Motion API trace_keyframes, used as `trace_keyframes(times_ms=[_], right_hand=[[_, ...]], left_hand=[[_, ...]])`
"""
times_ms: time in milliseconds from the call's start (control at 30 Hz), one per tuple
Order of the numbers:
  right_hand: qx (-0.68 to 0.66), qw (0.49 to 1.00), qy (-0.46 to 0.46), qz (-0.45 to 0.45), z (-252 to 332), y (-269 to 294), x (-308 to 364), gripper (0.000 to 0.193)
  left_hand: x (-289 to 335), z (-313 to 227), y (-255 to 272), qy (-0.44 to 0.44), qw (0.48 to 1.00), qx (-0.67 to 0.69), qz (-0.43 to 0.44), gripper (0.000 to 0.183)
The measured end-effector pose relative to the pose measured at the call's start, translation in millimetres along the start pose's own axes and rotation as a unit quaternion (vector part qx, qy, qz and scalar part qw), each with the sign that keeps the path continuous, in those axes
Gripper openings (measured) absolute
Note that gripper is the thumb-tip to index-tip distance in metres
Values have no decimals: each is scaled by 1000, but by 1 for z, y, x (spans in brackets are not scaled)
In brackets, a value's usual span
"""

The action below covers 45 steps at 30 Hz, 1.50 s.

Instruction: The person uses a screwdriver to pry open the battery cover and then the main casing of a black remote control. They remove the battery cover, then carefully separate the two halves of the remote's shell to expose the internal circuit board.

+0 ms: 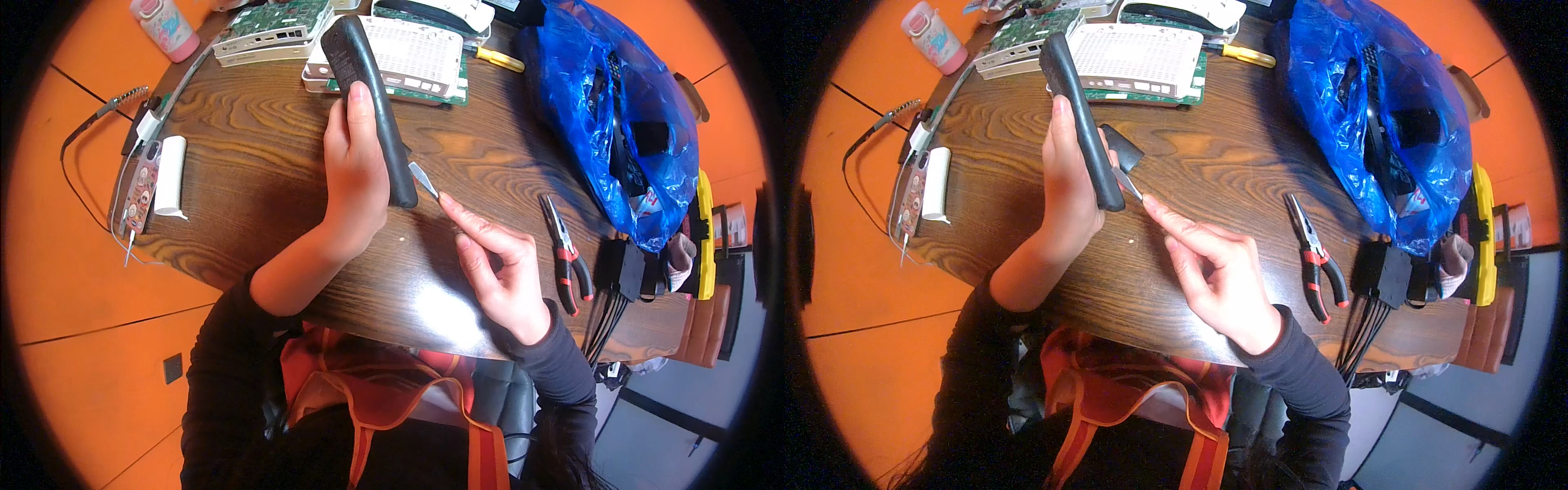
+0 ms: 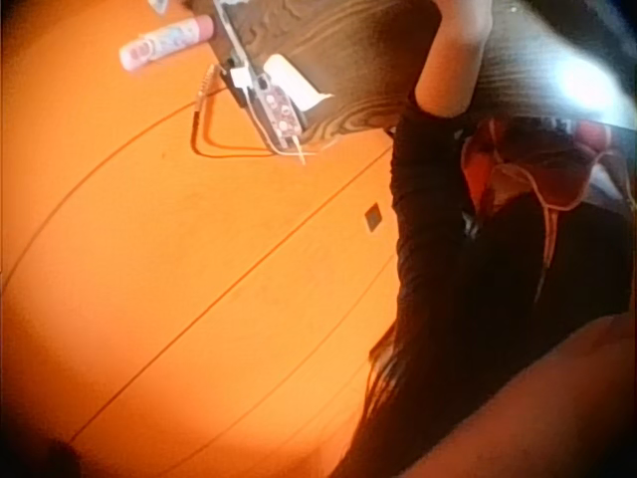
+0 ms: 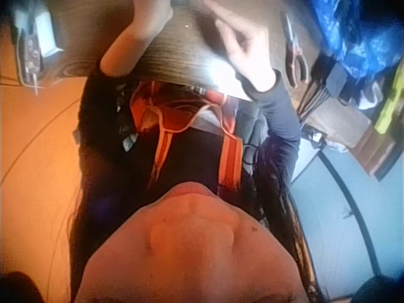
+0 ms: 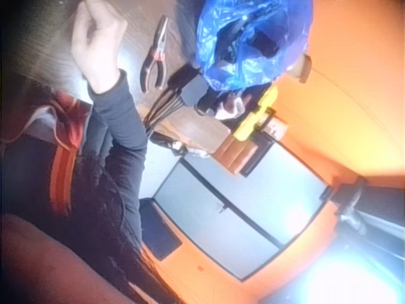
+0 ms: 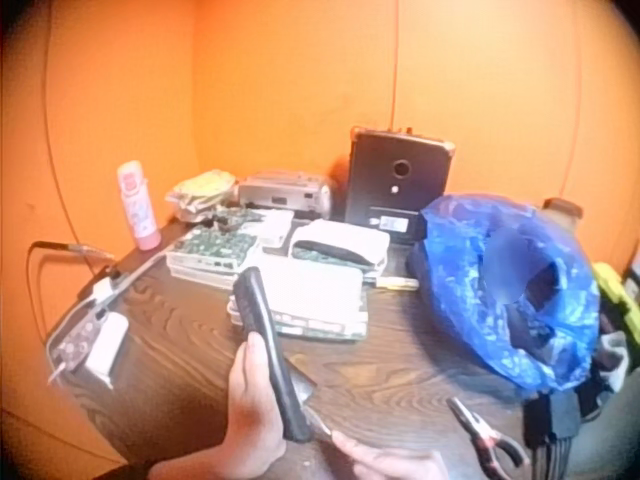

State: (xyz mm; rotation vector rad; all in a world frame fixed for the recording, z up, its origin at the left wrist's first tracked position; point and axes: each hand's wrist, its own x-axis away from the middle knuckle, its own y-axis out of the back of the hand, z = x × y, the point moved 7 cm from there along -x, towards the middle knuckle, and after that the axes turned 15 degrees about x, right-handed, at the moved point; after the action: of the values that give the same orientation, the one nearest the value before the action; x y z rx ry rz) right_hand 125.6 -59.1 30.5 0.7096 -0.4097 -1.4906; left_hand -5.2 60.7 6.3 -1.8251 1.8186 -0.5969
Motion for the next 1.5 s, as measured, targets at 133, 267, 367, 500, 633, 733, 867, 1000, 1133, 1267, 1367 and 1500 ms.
trace_keyframes(times_ms=[133, 267, 367, 500, 633, 733, 867, 1000, 1133, 1267, 1367, 1500], right_hand=[[-2, 1000, -9, 5, -1, -1, 1, 41], [103, 993, 51, -38, 12, 3, 0, 44], [220, 971, 60, -68, 23, 3, 5, 50], [294, 951, 34, -85, 30, -1, 13, 59], [284, 955, 17, -78, 28, -2, 15, 56], [178, 982, 3, -56, 19, 0, 9, 50], [-19, 999, -22, -14, 4, 3, -3, 42], [296, 950, 96, -34, 22, 15, 3, 44], [167, 975, 117, -86, 22, 26, 0, 46], [53, 985, 95, -137, 16, 33, 0, 43], [29, 991, 44, -122, 7, 30, 0, 42], [88, 988, 44, -121, 6, 26, -1, 44]], left_hand=[[0, -5, -2, -12, 1000, -18, 8, 39], [2, -9, -4, -41, 998, -34, 26, 37], [5, -12, -4, -68, 997, -38, 17, 32], [7, -12, -4, -92, 995, -43, 12, 29], [7, -5, -2, -59, 998, -27, 16, 28], [5, -2, -2, -61, 997, -29, 26, 28], [1, -4, -2, -91, 994, -55, 17, 33], [2, 1, -3, 8, 999, -39, 15, 44], [17, 9, -27, 220, 945, 190, 153, 51], [31, 13, -40, 348, 871, 272, 213, 43], [32, 13, -42, 362, 856, 288, 232, 39], [34, 11, -44, 360, 853, 286, 248, 35]])
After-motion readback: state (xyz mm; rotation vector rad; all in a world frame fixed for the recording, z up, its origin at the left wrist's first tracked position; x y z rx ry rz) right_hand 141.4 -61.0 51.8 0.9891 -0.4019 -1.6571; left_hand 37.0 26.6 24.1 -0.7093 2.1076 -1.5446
